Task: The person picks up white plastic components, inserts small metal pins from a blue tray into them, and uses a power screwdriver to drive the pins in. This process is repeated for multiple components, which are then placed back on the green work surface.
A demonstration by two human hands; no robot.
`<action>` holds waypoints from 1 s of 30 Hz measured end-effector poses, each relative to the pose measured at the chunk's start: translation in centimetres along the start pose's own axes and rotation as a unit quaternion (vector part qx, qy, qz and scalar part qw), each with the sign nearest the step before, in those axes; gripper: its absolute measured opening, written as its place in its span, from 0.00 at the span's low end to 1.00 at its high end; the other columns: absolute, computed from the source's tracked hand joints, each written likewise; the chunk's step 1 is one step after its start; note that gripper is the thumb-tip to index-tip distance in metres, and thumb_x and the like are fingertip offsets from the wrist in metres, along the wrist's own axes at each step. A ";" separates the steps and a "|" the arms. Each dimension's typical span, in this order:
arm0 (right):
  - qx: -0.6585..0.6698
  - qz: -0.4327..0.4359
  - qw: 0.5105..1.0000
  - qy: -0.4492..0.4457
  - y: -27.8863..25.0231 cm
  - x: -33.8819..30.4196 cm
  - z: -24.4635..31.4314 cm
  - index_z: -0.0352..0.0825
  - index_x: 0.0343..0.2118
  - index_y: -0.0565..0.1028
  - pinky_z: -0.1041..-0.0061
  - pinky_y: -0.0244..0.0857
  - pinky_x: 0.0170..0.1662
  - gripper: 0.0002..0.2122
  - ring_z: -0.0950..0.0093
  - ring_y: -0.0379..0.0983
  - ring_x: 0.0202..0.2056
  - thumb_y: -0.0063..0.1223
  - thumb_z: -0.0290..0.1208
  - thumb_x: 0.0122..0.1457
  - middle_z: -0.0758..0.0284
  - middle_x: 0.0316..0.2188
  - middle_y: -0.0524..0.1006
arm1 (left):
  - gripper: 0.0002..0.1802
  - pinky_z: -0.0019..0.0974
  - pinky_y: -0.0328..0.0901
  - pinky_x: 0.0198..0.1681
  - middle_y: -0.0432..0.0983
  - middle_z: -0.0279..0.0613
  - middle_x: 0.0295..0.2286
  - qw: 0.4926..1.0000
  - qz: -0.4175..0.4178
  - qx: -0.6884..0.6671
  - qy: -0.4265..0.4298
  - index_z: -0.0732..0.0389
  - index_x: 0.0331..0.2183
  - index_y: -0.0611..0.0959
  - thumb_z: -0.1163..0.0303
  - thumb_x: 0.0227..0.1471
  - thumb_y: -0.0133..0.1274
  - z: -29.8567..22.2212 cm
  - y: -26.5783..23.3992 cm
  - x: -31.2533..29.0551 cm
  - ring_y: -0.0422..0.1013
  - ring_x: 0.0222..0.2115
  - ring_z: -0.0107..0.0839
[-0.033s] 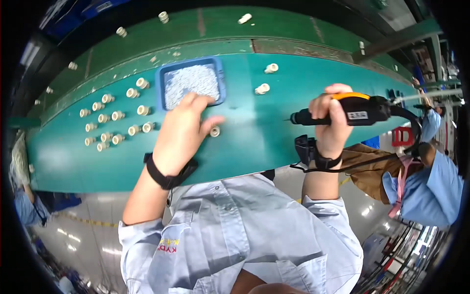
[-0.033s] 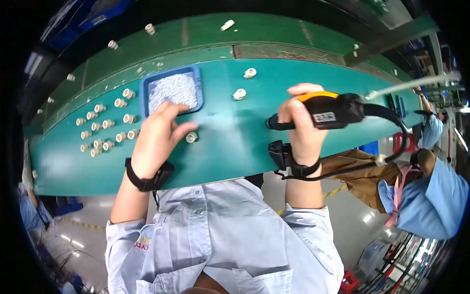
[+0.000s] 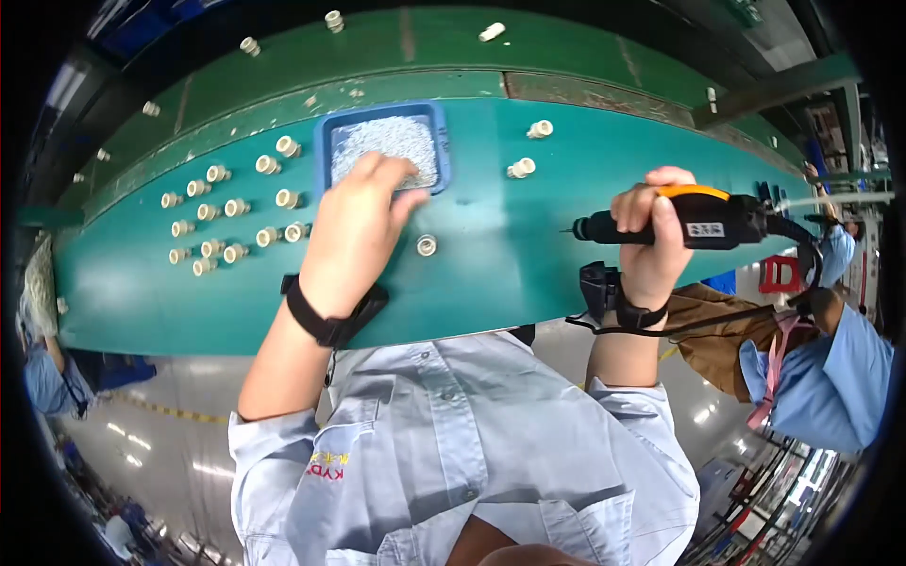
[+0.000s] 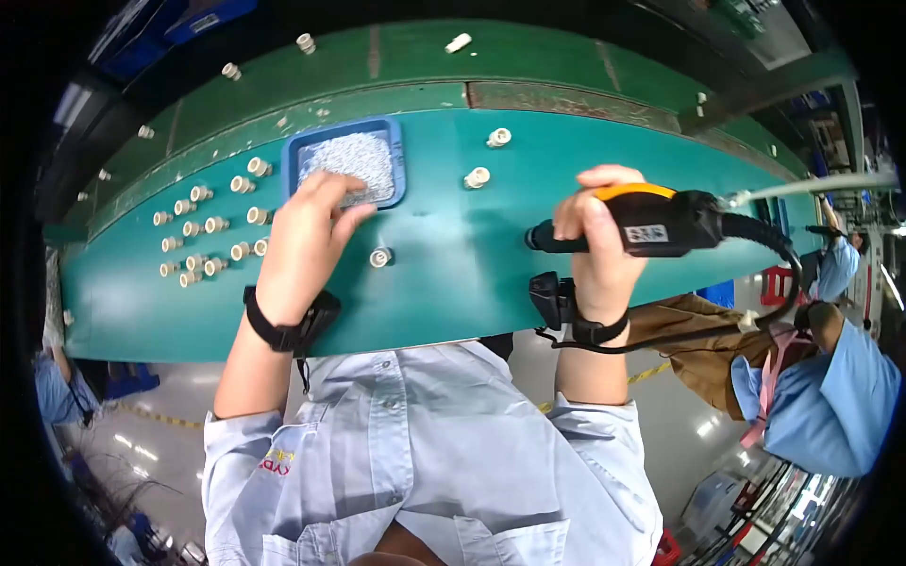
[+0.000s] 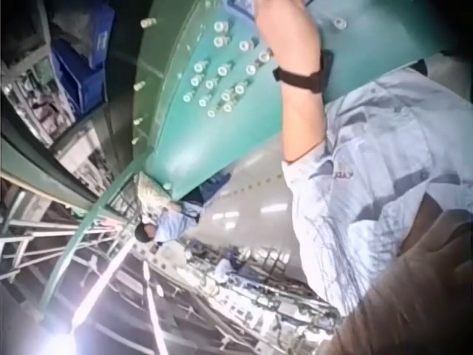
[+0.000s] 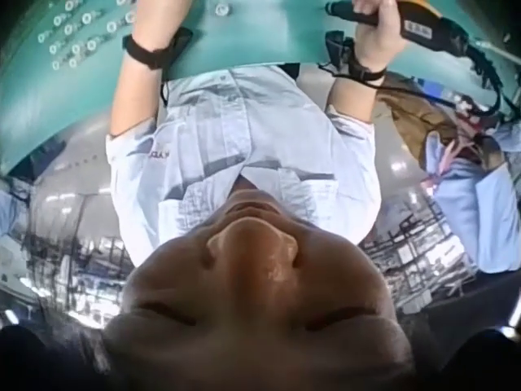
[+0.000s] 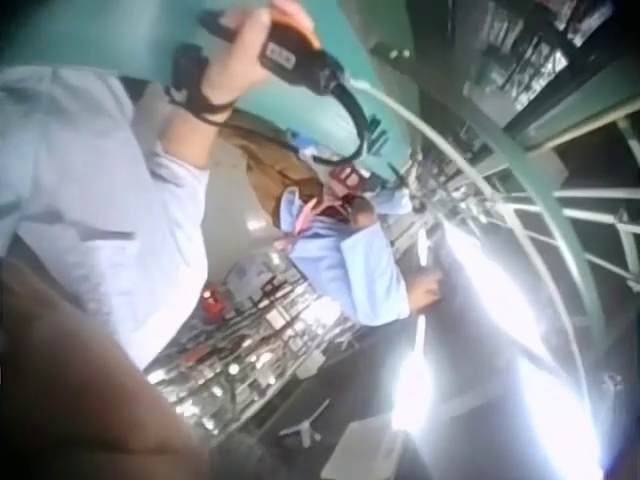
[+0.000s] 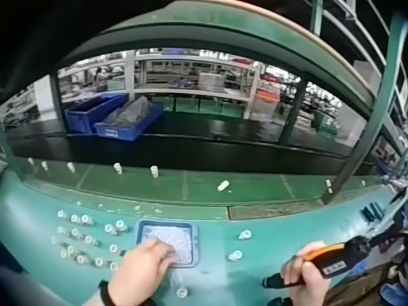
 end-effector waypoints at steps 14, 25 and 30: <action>0.066 0.109 0.992 0.016 3.8 -0.6 -0.3 0.33 0.41 0.66 0.77 0.55 0.26 0.15 0.80 0.60 0.19 0.51 0.39 0.59 0.73 0.17 0.64 | 0.04 0.42 0.67 0.37 0.77 0.46 0.28 0.998 -0.046 0.011 -0.040 0.64 0.27 0.84 0.75 0.45 0.57 5.7 1.7 2.8 0.73 0.33 0.46; 0.222 0.109 0.968 0.025 7.1 0.0 0.6 0.31 0.42 0.65 0.75 0.60 0.26 0.19 0.77 0.64 0.18 0.56 0.41 0.58 0.71 0.17 0.67 | 0.05 0.40 0.66 0.40 0.75 0.40 0.29 0.994 -0.102 -0.010 0.045 0.60 0.29 0.84 0.74 0.44 0.60 1.3 1.1 0.0 0.70 0.34 0.42; 0.276 0.171 0.946 -0.009 8.7 0.0 1.8 0.34 0.42 0.64 0.75 0.61 0.27 0.19 0.77 0.66 0.19 0.55 0.44 0.59 0.71 0.19 0.69 | 0.07 0.39 0.64 0.39 0.74 0.35 0.28 0.981 -0.013 -0.191 -0.002 0.59 0.28 0.84 0.75 0.40 0.63 -0.1 1.9 -4.3 0.69 0.33 0.38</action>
Point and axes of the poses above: each hand's wrist, its own x-axis towards the middle knuckle, its own y-axis out of the palm, z = x × y, the point moved 3 cm from there along x, towards the middle knuckle
